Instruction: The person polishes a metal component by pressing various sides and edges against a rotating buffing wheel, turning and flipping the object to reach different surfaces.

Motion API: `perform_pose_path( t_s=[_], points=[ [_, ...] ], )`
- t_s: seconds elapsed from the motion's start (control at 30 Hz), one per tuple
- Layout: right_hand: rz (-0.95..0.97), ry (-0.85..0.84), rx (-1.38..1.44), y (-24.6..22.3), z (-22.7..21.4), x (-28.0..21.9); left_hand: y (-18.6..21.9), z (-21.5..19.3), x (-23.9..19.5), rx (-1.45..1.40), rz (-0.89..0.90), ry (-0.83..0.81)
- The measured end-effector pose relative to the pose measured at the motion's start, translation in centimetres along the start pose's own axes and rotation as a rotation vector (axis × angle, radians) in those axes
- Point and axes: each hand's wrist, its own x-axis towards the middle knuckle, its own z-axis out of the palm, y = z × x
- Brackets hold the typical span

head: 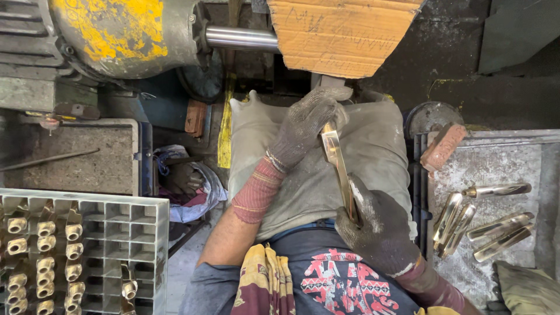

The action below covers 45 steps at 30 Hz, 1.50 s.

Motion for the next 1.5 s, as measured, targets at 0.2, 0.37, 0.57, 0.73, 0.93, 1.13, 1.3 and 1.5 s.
perform_pose_path(
  t_s=[0.2, 0.37, 0.57, 0.73, 0.93, 1.13, 1.3, 1.5],
  points=[
    [0.005, -0.002, -0.016, 0.1, 0.1, -0.2, 0.0, 0.3, -0.2, -0.168, -0.164, 0.004],
    [0.019, 0.002, -0.007, 0.1, 0.1, -0.2, -2.2, 0.8, -0.6, -0.002, -0.005, 0.023],
    [-0.01, 0.035, -0.014, 0.0, 0.0, -0.1, -2.1, 1.0, -0.6, -0.047, -0.087, 0.019],
    [-0.023, 0.053, 0.009, 0.8, 0.0, -0.4, 0.9, 0.3, 0.1, -0.233, -0.146, 0.021],
    [0.152, 0.097, 0.322, 3.5, 1.7, -0.6, -1.6, 3.3, -1.2, -0.643, -0.383, 0.262],
    [-0.009, 0.079, 0.146, 8.0, 4.2, 1.8, -12.5, 5.3, -4.4, -0.858, -0.646, 0.368],
    [0.511, -0.073, 0.468, 11.8, 6.3, 3.0, -19.4, 5.3, -2.3, -1.016, -0.984, 0.1],
    [-0.397, 0.107, -0.329, 14.2, 7.1, 6.5, -19.1, 5.6, 0.8, -1.019, -1.346, 0.315]
  ],
)
